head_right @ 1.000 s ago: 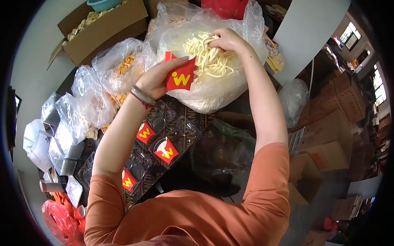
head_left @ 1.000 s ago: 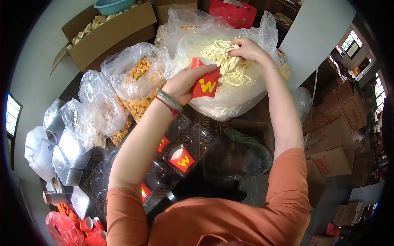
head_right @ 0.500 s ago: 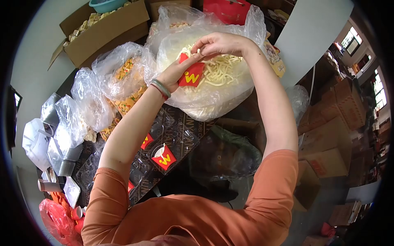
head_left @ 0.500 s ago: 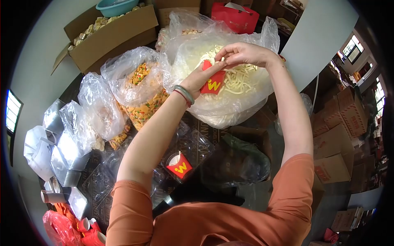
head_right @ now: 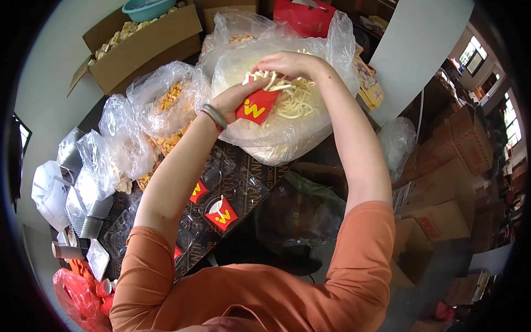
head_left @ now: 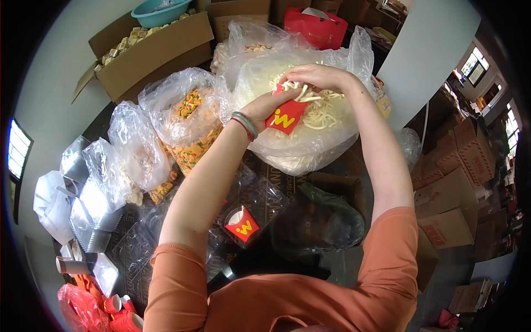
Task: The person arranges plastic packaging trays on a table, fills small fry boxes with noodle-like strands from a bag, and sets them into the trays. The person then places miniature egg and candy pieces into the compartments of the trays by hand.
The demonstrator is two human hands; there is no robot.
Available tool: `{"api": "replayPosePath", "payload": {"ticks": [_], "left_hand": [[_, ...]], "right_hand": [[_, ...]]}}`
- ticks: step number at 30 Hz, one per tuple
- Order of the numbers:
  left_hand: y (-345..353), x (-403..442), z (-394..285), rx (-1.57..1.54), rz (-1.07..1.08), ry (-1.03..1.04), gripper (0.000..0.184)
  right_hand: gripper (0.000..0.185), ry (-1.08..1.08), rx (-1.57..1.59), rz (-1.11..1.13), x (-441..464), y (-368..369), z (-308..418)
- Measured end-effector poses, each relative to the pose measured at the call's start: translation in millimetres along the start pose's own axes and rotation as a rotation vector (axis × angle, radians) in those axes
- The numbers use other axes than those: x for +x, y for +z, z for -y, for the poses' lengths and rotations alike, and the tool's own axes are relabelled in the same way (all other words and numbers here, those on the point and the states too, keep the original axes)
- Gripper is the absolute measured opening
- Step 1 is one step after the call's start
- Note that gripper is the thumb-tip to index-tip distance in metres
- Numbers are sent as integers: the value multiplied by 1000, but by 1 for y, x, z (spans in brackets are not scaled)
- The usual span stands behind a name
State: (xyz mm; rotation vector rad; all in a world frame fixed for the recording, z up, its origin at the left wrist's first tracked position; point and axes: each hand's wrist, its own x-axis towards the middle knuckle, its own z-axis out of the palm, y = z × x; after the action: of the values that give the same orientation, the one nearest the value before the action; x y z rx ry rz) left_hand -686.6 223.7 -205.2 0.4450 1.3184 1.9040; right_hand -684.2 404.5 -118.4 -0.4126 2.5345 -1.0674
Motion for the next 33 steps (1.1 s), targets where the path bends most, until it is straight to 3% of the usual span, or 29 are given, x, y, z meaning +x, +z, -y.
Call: {"api": "replayPosePath", "payload": {"ticks": [1, 3, 6, 9, 11, 13, 17, 22, 26, 28, 29, 30, 32, 33], "left_hand": [[-5, 0, 1, -95, 15, 48, 46], [-13, -1, 2, -82, -19, 56, 46], [-10, 5, 8, -80, 3, 81, 47], [-4, 7, 10, -62, -43, 135, 47], [-3, 2, 8, -170, -144, 130, 46], [-7, -1, 11, -190, -170, 191, 44], [-5, -4, 15, -159, -265, 301, 41], [-6, -8, 17, -132, -261, 213, 39], [-4, -11, 14, -176, -146, 90, 39], [1, -15, 12, -126, -136, 103, 39], [3, -17, 11, -80, -125, 110, 39], [4, -19, 10, -80, -127, 112, 39], [5, -23, 11, 66, -100, 138, 40], [5, -24, 12, 66, -101, 135, 40]], "right_hand": [[42, 133, -28, -36, -4, -4, -1], [37, 94, 34, -43, 2, -8, -23], [29, -183, 6, -66, 6, -2, -30], [25, -243, 38, -132, 5, 15, -26], [31, -305, 110, -114, 0, 13, -23], [40, -319, 139, -278, -11, 17, -19], [41, -134, 30, -207, -15, 17, -19], [28, -132, 93, -528, -12, -4, -30], [26, -85, -219, -764, 9, -27, -59], [28, -222, -422, -789, 18, -21, -57], [31, -254, -287, -633, 16, -15, -39], [31, -257, -288, -631, 13, -8, -22], [31, -25, -102, -165, 2, 11, 11], [28, -117, -178, -117, -3, 19, 16]]}}
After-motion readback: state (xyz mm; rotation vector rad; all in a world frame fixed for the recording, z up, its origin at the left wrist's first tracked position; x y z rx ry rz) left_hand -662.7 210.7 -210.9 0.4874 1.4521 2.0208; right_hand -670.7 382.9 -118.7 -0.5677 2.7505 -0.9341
